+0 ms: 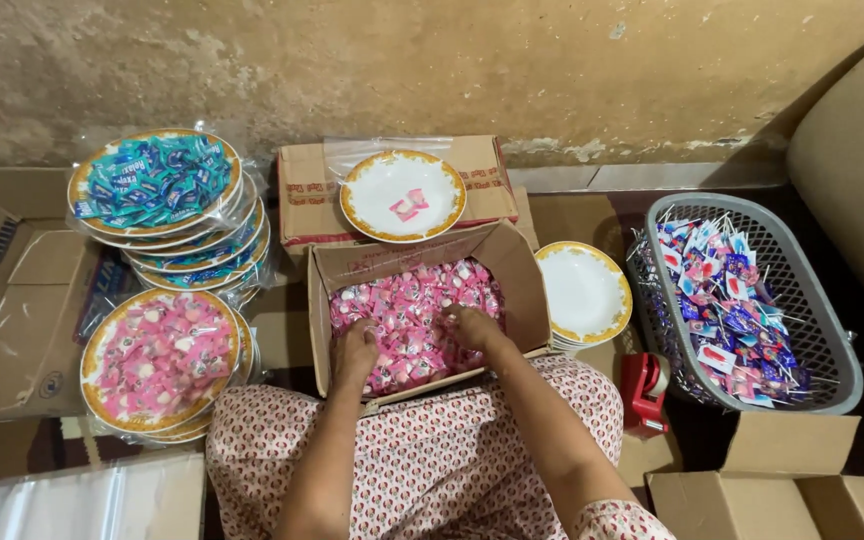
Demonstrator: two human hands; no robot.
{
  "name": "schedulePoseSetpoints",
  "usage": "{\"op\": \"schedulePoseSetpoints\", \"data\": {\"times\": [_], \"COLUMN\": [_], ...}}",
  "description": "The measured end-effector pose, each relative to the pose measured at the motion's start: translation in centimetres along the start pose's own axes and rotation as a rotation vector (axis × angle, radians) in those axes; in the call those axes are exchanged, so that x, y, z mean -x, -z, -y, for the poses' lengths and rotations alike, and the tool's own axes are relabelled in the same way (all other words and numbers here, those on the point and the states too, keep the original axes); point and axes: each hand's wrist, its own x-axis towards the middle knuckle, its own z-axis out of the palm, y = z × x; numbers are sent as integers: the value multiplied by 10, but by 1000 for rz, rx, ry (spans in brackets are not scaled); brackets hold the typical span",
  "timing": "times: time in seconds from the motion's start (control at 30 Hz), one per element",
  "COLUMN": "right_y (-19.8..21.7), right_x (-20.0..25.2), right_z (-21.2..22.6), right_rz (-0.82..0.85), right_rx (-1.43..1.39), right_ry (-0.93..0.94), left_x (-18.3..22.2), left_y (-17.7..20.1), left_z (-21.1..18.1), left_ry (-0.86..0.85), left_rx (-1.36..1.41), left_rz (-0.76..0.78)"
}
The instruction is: Arranging small pink packets onto decorative plates from a cardboard box.
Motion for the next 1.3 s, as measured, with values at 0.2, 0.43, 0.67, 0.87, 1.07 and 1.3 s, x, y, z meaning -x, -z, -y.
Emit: {"op": "schedulePoseSetpoints", "data": {"times": [0.2, 0.43, 0.67, 0.87, 1.07, 1.3], "right_y": [24, 112, 168, 57, 25, 2], "right_x": [27, 11, -5, 20, 52, 18], "right_z": [21, 68, 94, 46, 53, 20], "right_rz": [-119, -411, -583, -128, 472, 44], "right_rx": [-77, -371, -199, 54, -3, 23], "right_ry": [-35, -10, 143, 147, 95, 176], "left_x": [-10, -57, -103, -118, -87, -24], "left_y": [-13, 46, 70, -62, -81, -27], "left_z": [12, -70, -124, 48, 87, 28], "left_ry": [36, -215, -317, -226, -123, -58], "left_rx": [56, 460, 401, 52, -354, -121], "left_rz": [-59, -408, -290, -278, 194, 31]}}
